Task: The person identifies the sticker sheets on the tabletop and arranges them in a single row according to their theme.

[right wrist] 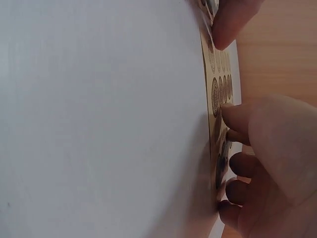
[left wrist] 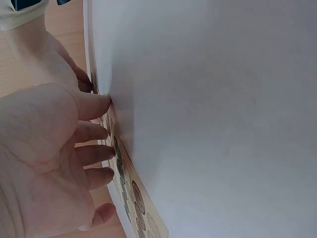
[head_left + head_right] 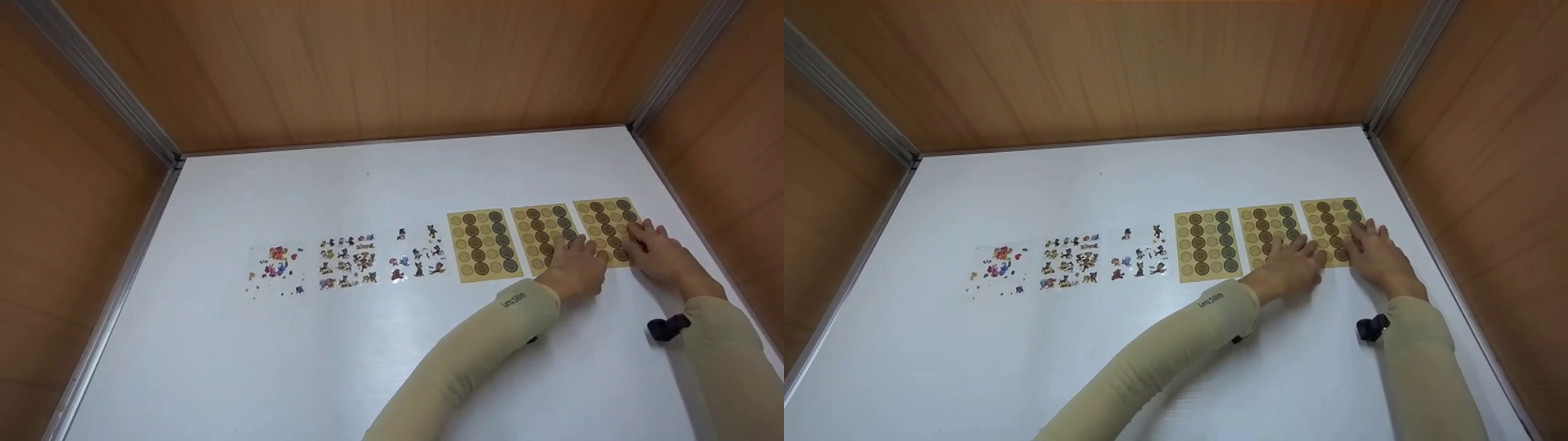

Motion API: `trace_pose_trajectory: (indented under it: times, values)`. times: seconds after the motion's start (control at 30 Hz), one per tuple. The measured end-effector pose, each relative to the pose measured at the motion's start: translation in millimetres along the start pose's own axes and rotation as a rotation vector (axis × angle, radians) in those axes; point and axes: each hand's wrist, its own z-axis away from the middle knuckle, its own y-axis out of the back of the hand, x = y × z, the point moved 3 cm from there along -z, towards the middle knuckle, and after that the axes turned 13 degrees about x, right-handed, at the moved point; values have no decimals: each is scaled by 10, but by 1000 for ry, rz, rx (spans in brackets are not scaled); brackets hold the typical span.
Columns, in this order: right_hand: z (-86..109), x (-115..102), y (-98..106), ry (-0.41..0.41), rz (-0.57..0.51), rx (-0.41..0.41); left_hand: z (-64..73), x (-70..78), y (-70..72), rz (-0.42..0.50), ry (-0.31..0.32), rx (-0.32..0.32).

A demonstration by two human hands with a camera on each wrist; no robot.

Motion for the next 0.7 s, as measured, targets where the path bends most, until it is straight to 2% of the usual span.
trace_pose_trajectory:
  times: [0.1,0.2,0.27,0.37,0.5,0.7]
  values:
    - [-10,-62,5,-2,-11,-3,50,-58,54,29,0,-6]
    - [-19,-163,19,23,-12,1,115,-131,159,45,-21,17]
    - [-28,-256,27,47,-16,7,173,-207,248,37,-41,48]
    - [-54,-433,44,109,-16,40,304,-408,391,15,-66,129]
    - [-97,-706,71,200,-5,110,567,-869,518,22,-51,242]
    - [-160,-1040,105,279,-29,215,1004,-1780,517,111,62,338]
